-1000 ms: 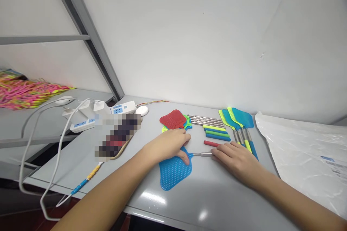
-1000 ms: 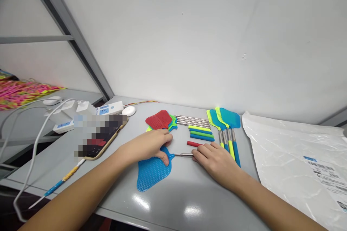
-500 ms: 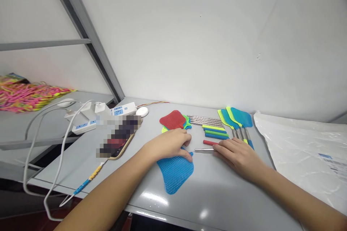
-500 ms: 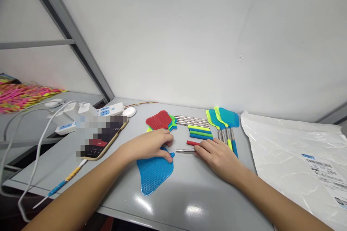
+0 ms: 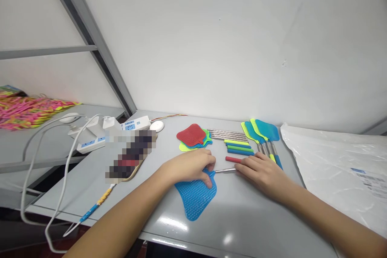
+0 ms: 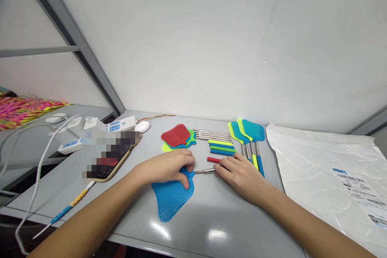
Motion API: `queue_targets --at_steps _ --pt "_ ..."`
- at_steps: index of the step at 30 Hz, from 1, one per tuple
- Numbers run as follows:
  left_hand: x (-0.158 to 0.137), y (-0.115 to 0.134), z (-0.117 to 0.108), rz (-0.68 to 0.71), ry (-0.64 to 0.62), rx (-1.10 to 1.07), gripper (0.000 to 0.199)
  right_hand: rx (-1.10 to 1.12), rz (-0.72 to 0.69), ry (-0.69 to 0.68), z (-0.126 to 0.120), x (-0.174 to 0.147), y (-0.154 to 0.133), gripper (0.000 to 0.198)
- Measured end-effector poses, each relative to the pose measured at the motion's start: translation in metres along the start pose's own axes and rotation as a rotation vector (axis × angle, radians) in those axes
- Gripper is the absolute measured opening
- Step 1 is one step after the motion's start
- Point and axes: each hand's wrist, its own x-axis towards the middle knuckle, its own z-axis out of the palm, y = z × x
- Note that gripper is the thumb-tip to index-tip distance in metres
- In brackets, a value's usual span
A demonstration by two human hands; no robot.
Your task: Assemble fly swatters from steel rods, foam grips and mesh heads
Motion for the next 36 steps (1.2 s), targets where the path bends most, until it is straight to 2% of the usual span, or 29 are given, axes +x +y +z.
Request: queue_targets --at_steps 11,29,32,36 --pt "-0.003 0.004 -0.011 0.064 0.009 0.022 0.013 0.004 -0.006 -0.021 0.0 0.0 0.001 0.031" --pt "-0.004 0.01 -0.006 0.092 0.046 0.028 0.017 0.045 -0.002 -0.025 0.001 0.003 0.001 0.028" --pt "-0.007 0.01 -0.011 0.043 0.045 0.024 0.025 0.042 -0.007 -0.041 0.001 0.003 -0.001 0.027" --pt "-0.016 0.008 -0.023 -0.036 0.008 -0.014 0.048 0.042 -0.003 -0.055 0.002 0.003 -0.002 0.026"
